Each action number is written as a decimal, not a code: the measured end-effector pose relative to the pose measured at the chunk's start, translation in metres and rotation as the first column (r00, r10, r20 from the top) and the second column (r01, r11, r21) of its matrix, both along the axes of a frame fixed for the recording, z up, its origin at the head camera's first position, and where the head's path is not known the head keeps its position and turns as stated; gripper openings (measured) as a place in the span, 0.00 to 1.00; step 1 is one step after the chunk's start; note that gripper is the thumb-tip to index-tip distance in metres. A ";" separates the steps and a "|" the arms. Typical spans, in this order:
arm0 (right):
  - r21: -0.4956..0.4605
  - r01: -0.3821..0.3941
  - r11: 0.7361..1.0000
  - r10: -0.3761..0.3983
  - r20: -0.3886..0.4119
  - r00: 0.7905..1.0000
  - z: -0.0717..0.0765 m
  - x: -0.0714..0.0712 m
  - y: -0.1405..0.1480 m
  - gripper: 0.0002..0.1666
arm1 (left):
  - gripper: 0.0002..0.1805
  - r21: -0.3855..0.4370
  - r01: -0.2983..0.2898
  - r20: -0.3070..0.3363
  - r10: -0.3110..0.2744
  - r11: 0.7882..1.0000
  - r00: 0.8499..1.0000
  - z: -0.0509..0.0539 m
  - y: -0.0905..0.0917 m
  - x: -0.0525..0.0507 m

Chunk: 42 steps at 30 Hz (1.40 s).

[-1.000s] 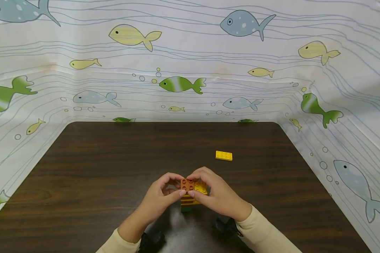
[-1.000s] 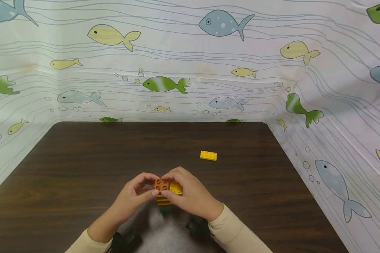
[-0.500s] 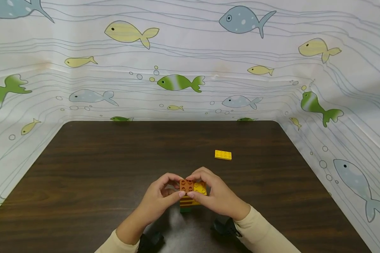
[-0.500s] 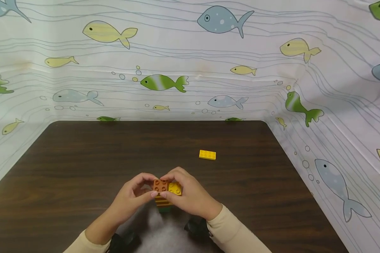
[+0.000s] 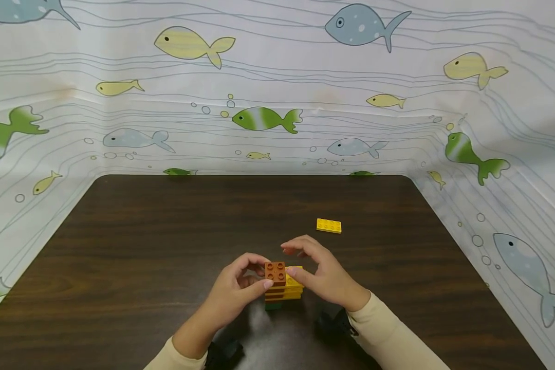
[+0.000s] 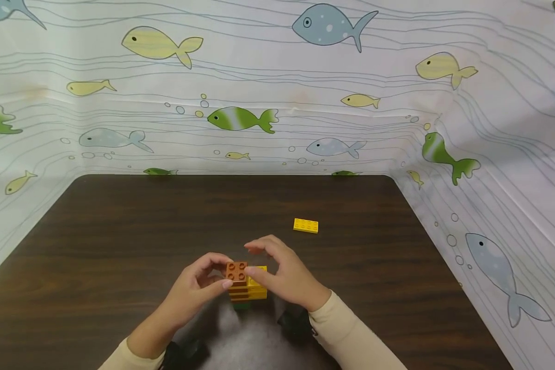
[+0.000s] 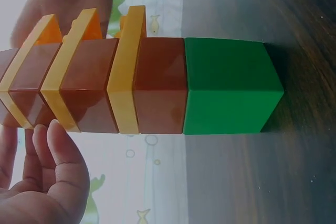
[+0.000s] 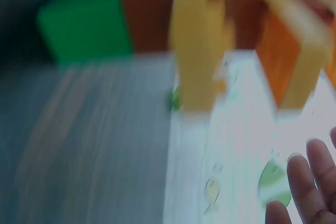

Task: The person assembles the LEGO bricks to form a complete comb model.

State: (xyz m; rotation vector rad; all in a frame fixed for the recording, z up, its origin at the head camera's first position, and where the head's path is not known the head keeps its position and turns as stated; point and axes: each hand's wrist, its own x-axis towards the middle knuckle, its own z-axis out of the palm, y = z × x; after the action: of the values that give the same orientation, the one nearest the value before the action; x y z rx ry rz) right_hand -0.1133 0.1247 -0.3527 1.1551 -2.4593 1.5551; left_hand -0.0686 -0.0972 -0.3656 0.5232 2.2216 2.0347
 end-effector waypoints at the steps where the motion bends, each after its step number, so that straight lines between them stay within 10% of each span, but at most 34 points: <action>1: 0.007 0.026 1.000 -0.026 -0.003 1.000 -0.001 -0.003 0.003 0.21 | 0.15 -0.003 -0.001 0.008 0.002 1.000 1.000 0.001 0.000 0.000; 16: 0.242 0.412 0.879 -0.432 0.034 0.901 -0.027 -0.077 0.047 0.21 | 0.15 -0.025 -0.022 -0.024 0.021 0.999 0.999 0.002 0.000 0.003; 42: 0.650 0.393 0.650 -0.479 -0.051 0.876 -0.050 -0.120 0.065 0.28 | 0.15 0.006 -0.074 -0.189 0.073 0.997 0.979 -0.008 0.002 0.005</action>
State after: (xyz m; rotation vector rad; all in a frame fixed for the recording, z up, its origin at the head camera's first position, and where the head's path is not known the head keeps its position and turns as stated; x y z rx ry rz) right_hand -0.2331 0.1899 -0.4030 0.3763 -3.1531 0.6604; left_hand -0.0638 -0.0951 -0.3735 0.6702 2.3811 2.0997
